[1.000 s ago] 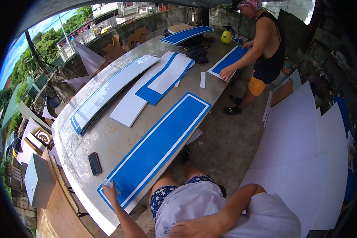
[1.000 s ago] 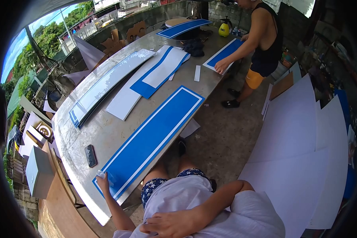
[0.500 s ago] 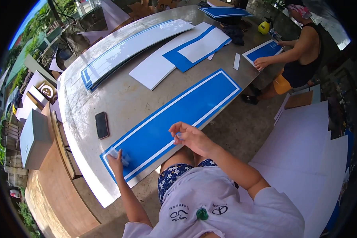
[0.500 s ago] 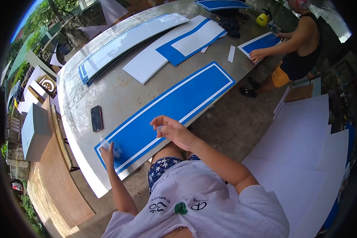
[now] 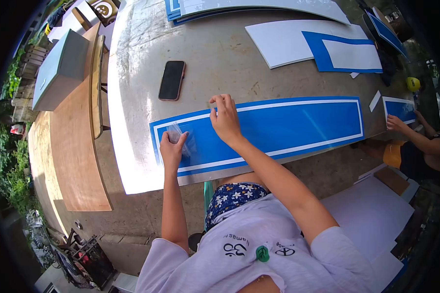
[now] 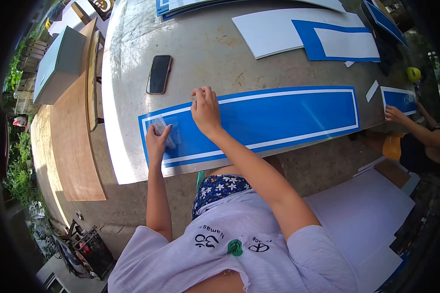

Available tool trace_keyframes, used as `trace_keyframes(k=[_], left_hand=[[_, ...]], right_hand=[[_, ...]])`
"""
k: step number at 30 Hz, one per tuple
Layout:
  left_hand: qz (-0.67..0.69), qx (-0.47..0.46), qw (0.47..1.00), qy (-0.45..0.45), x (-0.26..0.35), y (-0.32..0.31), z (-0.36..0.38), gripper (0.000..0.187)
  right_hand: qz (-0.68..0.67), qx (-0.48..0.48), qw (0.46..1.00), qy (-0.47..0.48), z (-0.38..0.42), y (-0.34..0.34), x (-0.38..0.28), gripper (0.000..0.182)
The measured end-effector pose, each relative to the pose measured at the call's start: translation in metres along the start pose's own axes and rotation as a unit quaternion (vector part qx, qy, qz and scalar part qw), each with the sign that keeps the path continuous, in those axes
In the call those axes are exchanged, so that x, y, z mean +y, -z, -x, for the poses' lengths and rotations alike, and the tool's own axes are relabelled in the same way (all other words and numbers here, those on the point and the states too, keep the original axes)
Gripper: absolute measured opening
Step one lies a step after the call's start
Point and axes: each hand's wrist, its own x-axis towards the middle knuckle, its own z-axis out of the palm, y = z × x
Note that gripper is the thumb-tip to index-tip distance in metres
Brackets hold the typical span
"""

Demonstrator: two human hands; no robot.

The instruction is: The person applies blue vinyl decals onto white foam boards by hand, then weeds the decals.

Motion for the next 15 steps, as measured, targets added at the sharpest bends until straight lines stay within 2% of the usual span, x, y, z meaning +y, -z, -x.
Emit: trace_keyframes(k=[3,5,10,12,13,15], left_hand=[[0.001,0.020,0.999,0.045,0.012,-0.001,0.003,0.041],[0.050,-0.003,0.997,0.066,0.016,-0.002,0.006,0.039],[0.034,-0.038,0.996,0.070,0.007,-0.001,0.007,0.036],[-0.038,-0.013,0.999,0.004,0.006,-0.003,0.004,0.038],[-0.040,-0.012,0.999,0.011,0.006,-0.002,0.005,0.038],[-0.266,0.035,0.961,-0.067,0.006,-0.002,0.009,0.042]], right_hand=[[0.046,0.005,0.999,0.026,-0.012,-0.043,0.000,0.023],[0.122,0.012,0.991,0.061,-0.011,-0.061,0.003,0.029],[0.165,0.005,0.983,0.075,-0.007,-0.064,0.008,0.033],[0.175,0.005,0.982,0.076,-0.007,-0.064,0.007,0.034],[0.187,0.004,0.979,0.083,-0.007,-0.065,0.007,0.035],[0.197,-0.003,0.977,0.087,-0.007,-0.067,0.007,0.035]])
